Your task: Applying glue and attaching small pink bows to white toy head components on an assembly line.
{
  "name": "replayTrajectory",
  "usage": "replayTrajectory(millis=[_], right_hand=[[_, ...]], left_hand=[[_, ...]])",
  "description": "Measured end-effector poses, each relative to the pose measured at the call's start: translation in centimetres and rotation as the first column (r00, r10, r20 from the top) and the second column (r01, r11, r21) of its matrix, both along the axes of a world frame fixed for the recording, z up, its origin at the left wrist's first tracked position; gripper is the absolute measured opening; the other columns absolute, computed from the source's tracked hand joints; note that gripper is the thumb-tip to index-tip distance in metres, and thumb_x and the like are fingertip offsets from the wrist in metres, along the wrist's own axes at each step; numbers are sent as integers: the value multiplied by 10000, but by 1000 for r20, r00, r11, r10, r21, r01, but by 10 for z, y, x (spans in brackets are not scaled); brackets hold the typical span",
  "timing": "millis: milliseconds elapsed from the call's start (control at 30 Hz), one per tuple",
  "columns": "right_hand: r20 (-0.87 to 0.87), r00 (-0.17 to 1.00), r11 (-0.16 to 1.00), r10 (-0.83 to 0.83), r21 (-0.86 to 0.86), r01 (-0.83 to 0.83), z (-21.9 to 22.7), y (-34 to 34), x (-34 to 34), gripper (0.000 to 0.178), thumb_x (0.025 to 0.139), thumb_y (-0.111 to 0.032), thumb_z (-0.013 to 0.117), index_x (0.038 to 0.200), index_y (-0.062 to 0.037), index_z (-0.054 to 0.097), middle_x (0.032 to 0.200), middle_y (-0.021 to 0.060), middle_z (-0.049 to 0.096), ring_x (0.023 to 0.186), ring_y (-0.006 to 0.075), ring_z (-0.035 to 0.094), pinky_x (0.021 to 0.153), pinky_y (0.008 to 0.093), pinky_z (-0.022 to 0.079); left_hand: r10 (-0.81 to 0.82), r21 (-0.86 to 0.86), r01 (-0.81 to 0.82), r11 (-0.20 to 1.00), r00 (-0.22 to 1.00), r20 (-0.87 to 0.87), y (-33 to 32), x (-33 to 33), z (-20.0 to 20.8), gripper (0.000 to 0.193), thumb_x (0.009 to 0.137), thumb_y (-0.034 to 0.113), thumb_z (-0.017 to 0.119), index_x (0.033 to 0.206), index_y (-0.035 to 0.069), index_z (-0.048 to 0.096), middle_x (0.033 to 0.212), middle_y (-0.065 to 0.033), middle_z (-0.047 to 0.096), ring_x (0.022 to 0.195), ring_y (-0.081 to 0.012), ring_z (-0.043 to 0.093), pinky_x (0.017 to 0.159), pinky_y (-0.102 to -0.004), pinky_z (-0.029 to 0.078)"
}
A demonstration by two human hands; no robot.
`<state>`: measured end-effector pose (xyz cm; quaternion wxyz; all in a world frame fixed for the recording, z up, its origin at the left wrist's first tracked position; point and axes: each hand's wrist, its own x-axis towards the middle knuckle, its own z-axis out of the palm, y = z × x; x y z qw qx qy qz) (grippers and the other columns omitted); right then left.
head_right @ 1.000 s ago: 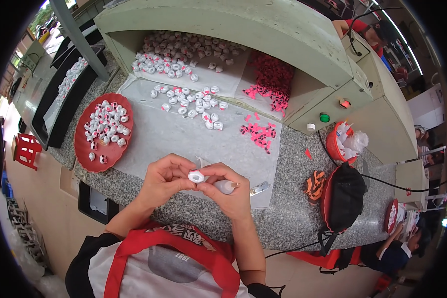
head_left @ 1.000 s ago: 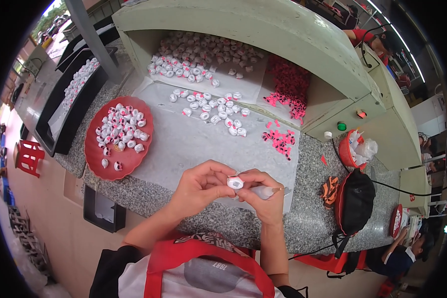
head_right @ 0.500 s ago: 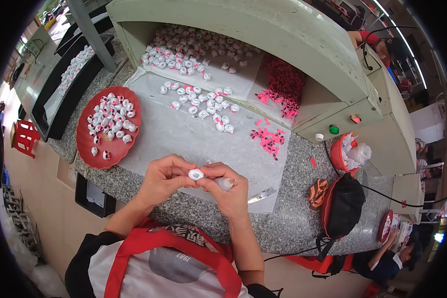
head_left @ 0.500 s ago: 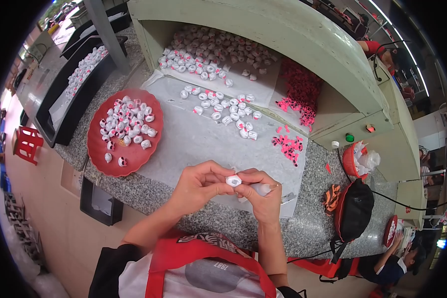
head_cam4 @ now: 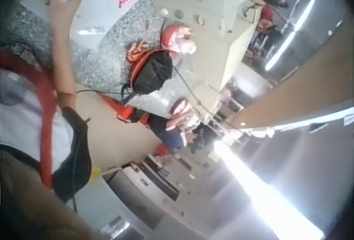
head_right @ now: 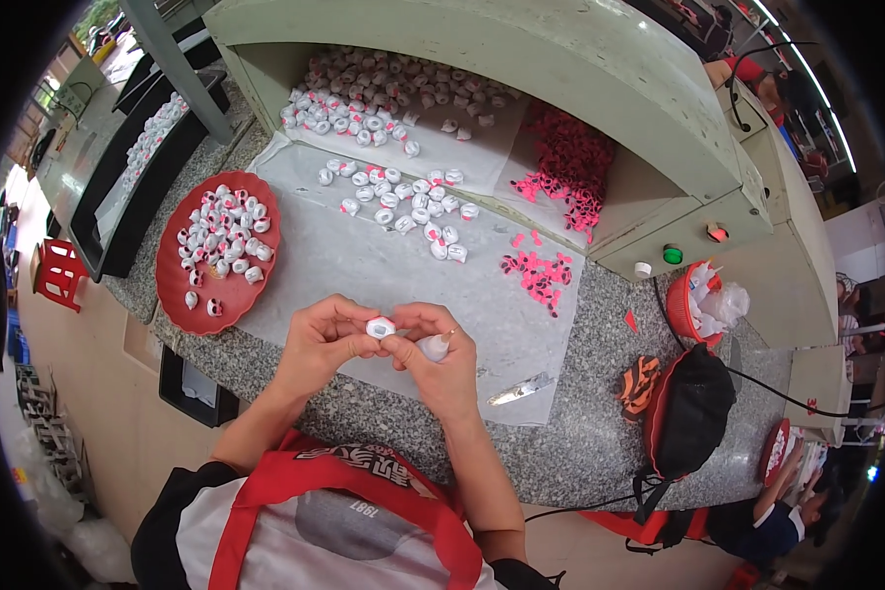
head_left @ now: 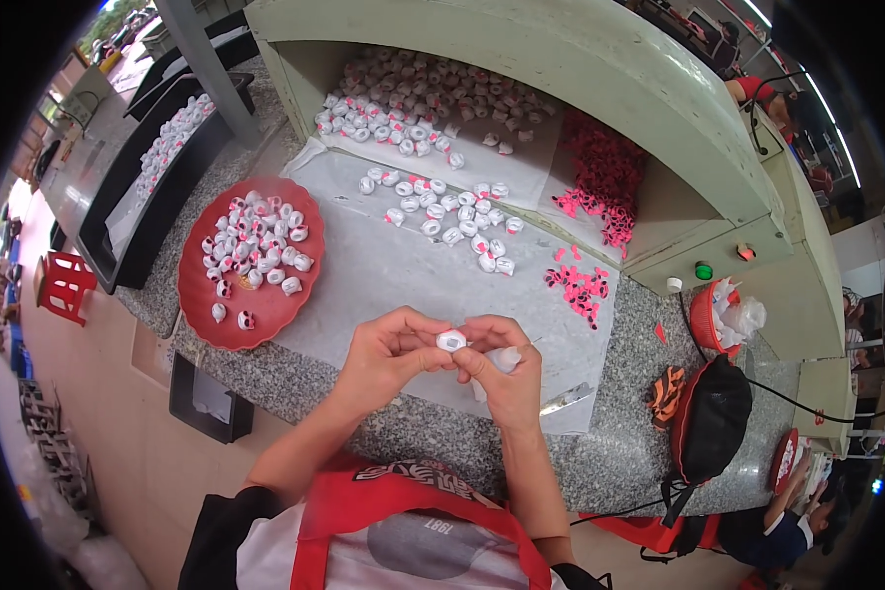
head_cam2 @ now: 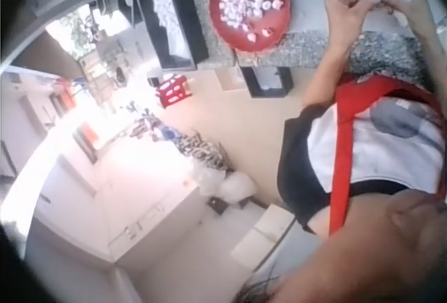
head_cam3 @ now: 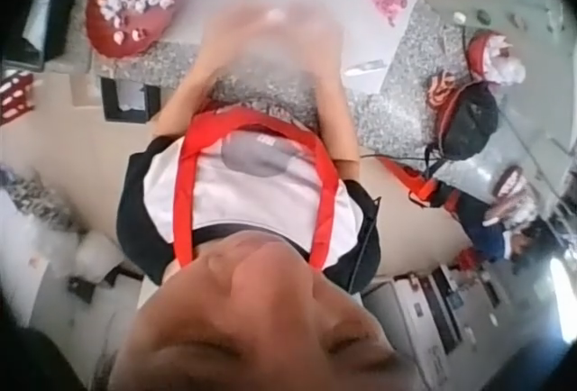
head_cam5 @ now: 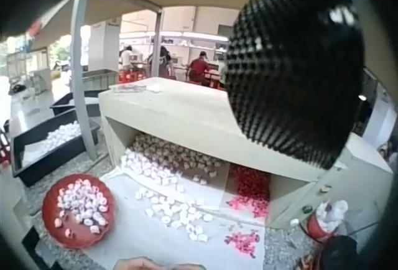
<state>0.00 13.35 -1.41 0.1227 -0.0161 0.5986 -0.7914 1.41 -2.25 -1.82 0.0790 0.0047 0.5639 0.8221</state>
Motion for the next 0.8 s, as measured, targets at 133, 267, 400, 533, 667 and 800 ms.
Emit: replayTrajectory(millis=[133, 267, 400, 533, 667, 800], right_hand=[[-64, 993, 995, 98, -10, -99, -9, 0, -3, 210, 728, 15, 633, 930, 18, 576, 828, 99, 598, 620, 109, 548, 504, 207, 431], [-18, 988, 988, 156, 2, -156, -17, -21, -8, 203, 728, 2, 639, 921, 10, 576, 811, 95, 600, 625, 101, 552, 505, 204, 430], [-43, 997, 994, 60, 92, -56, -24, -42, -10, 171, 724, -9, 646, 879, -1, 574, 789, 86, 602, 637, 89, 558, 512, 201, 434], [-7, 998, 958, -65, 278, 65, -13, -22, -5, 181, 713, -10, 643, 866, -14, 546, 846, 82, 577, 650, 86, 556, 543, 202, 444], [-129, 984, 934, -124, 320, 160, -8, -9, 4, 241, 723, 20, 600, 930, -19, 482, 867, 63, 527, 678, 93, 547, 593, 217, 454], [-166, 976, 948, -142, 260, 182, -15, 11, 22, 343, 737, 77, 526, 1028, -33, 383, 846, 45, 470, 715, 122, 539, 667, 256, 461]], left_hand=[[-5, -8, 5, 1000, 1000, 26, -6, 1, -5, 203, 750, -48, 596, 945, -43, 539, 884, -146, 611, 766, -171, 613, 663, -265, 515], [43, -41, -41, 998, 998, 41, -26, 5, -13, 210, 741, -48, 602, 945, -40, 553, 862, -141, 616, 745, -160, 614, 658, -255, 507], [216, -225, -231, 946, 972, -88, -49, -2, -7, 239, 744, -64, 583, 979, -30, 557, 874, -110, 618, 780, -154, 604, 694, -235, 484], [309, -649, -619, 441, 784, -538, -99, -31, -9, 320, 698, -73, 584, 1009, -3, 562, 914, -106, 596, 872, -189, 574, 718, -278, 472], [37, -734, -677, 56, 736, -676, -65, -92, -26, 318, 676, 11, 618, 991, 43, 577, 886, -124, 559, 901, -266, 538, 673, -350, 477], [-8, -825, -539, -167, 838, -546, -42, -125, -57, 331, 662, 101, 682, 977, 68, 588, 912, -107, 566, 721, -254, 582, 633, -335, 476]])
